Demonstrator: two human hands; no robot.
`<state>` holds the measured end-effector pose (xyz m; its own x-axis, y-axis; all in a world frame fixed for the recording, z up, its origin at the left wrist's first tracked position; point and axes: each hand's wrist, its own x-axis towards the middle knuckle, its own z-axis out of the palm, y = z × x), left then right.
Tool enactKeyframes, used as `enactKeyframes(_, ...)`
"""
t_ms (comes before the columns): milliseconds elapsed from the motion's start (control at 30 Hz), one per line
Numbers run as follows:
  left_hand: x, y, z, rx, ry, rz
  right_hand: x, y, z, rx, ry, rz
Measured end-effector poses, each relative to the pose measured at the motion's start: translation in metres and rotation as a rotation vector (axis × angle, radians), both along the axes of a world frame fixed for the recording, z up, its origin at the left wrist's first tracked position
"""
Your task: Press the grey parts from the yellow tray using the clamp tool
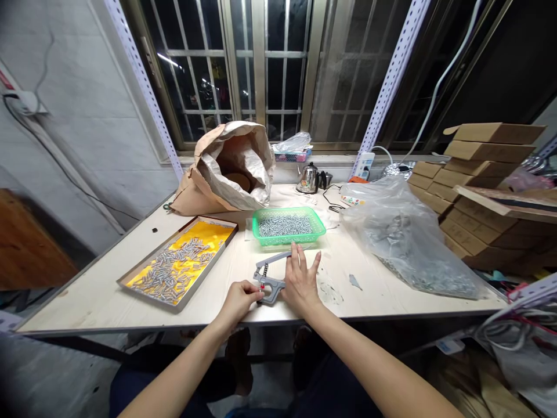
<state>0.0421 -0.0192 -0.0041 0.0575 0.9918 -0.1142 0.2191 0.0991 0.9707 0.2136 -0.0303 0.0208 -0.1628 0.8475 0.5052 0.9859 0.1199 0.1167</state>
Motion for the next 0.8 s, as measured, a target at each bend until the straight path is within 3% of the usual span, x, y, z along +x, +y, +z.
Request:
enactKeyframes(300, 0.0001, 0.0015, 0.0027, -0.07, -0.046, -0.047, -0.0017, -0.0045, -0.0011, -0.004, 0.011, -0.03)
enactKeyframes(533, -0.0013, 0.0037, 0.0036, -0.095, 0.039, -0.098, -0.0019, -0.0048, -0.0039, 0.006, 0.026, -0.028)
enactKeyframes(800, -0.0073, 0.0019, -0.0056, -0.002, 0.025, -0.129, -0.0033, -0.006, -0.0034, 0.0, 0.015, -0.034)
